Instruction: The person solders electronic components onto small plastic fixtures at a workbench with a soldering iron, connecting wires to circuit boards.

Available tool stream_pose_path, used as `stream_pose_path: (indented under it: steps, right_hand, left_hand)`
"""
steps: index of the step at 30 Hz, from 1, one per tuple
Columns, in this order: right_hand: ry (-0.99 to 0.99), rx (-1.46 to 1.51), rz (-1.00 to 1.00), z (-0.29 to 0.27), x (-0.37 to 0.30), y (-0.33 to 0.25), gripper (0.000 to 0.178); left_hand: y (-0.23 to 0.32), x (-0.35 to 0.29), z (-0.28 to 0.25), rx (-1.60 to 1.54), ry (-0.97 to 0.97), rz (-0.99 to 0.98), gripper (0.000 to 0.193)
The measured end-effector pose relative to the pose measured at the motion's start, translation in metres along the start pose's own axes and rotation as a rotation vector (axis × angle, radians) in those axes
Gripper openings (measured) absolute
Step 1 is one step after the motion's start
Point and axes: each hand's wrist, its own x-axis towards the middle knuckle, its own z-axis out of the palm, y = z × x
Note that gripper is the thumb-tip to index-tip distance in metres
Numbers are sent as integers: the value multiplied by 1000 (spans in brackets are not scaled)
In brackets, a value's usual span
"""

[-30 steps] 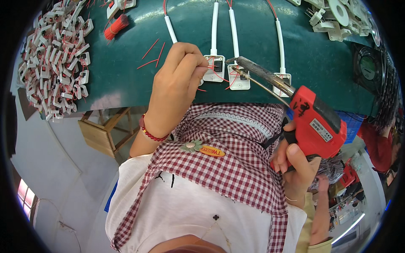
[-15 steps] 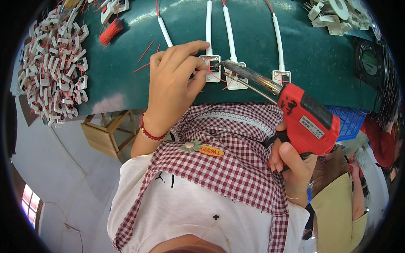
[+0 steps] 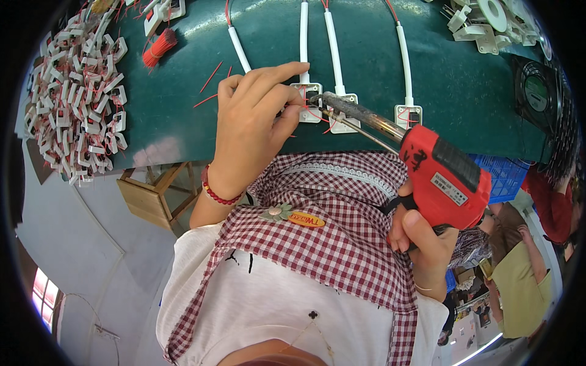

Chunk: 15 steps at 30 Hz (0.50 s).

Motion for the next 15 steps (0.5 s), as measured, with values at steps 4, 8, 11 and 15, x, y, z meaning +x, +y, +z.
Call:
stream_pose_path:
  steps: [4, 8, 11, 15]
  right_hand:
    - [5, -8, 1, 0, -1, 0, 36]
    - [4, 6, 15, -1, -1, 0, 35]
    - [1, 8, 14, 0, -1, 1, 33]
    - [5, 33, 21, 0, -2, 2, 31]
  left_hand:
    - [0, 0, 0, -17, 6, -1, 12]
    - [-1, 1, 0, -16, 9, -2, 12]
    - [-1, 1, 0, -5, 8, 0, 12]
    - [-1, 1, 0, -4, 9, 4, 11]
